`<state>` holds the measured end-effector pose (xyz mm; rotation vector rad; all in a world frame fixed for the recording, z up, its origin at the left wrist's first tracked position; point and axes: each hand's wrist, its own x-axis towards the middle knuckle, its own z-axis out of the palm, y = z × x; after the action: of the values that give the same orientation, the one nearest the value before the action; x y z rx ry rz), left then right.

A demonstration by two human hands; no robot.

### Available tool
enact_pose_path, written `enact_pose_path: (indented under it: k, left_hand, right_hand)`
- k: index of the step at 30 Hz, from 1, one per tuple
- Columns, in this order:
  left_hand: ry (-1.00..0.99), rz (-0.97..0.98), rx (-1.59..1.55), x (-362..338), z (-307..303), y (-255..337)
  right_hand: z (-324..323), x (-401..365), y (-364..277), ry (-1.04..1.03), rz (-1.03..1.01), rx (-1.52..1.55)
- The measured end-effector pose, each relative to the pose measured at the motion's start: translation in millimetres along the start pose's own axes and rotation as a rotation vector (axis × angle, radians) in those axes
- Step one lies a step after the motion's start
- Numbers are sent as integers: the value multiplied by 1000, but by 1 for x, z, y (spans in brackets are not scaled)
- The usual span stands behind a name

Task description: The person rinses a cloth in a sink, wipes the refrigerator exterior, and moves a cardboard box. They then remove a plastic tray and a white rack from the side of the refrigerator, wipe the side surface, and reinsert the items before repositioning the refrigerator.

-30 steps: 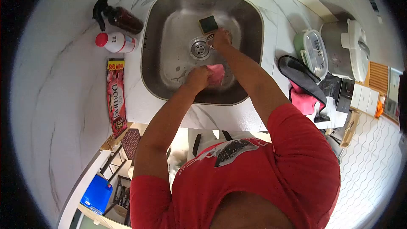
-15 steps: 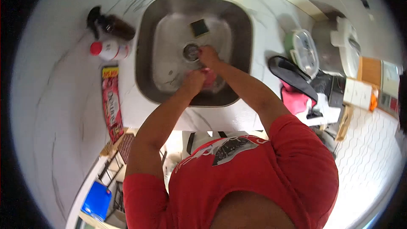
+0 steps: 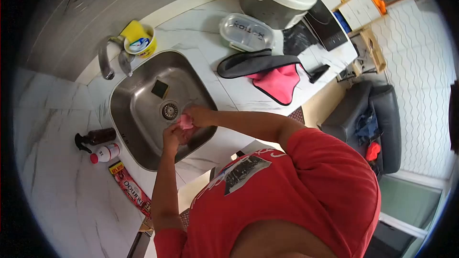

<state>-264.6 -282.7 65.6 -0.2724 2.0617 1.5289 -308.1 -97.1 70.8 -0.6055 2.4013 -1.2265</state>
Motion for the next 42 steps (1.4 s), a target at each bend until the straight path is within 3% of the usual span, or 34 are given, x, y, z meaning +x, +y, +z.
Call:
enact_pose_path:
  k: [2,3,6,7,9,12,14,15,17,18,20,22,24,25,27,28,30,31,33,34,36,37,39,42]
  left_hand:
    - [19,150,-593,-11,0,2]
    - [13,150,-576,-11,-5,0]
    - [19,81,-744,-14,-14,-18]
    - [102,104,-805,-15,-13,-19]
    - [201,123,-865,-17,-11,-17]
    - [218,66,-776,-18,0,-10]
    - [227,-31,-460,-16,5,-11]
    - [224,-34,-457,-15,7,-17]
    - [217,192,-342,-6,11,-25]
    - [206,198,-341,-6,9,-25]
    - [278,-61,-243,-3,-3,-27]
    - [293,-21,47,-1,-15,-31]
    - [246,-119,-226,17,-35,-67]
    - [217,-107,-216,14,-31,-48]
    - [212,-33,-672,-3,-31,-14]
    - [202,-32,-668,-4,-32,-7]
    - [191,4,-1075,-3,-35,2]
    - [185,7,-1075,13,-38,-13]
    - [-94,24,-995,57,-44,-62]
    - [-96,27,-995,67,-35,-63]
    - [-734,828,-1208,82,-13,-58]
    - [-730,824,-1209,82,-9,-56]
    - [-407,465,-1139,79,-10,-45]
    - [63,-53,-973,68,-14,-22]
  right_hand:
    - [-3,-2,-7,-71,98,31]
    - [-7,-1,-13,-161,191,56]
    - [22,17,28,-83,175,-45]
    - [12,15,20,-93,175,-32]
    - [-8,13,6,-162,220,191]
    - [-2,14,-5,-40,107,422]
    - [5,19,-15,17,61,404]
    - [7,19,-21,73,13,382]
    - [-9,20,-44,56,123,507]
    - [-14,18,-52,35,234,634]
    - [-10,22,-48,76,206,591]
    - [-13,26,-44,135,192,539]
    - [-24,28,-40,161,53,309]
    - [-38,27,-39,190,67,302]
    - [-59,28,-37,-339,42,-403]
    - [-57,34,-25,-331,50,-403]
    - [-49,51,-1,-292,-51,-236]
    - [-46,51,-6,-288,-48,-241]
    - [-12,44,-32,-39,38,781]
    - [10,45,-46,51,25,756]
    - [46,45,-63,238,-40,564]
    - [54,45,-70,304,-109,383]
    - [56,53,-67,357,-151,193]
    - [28,69,-49,373,-79,202]
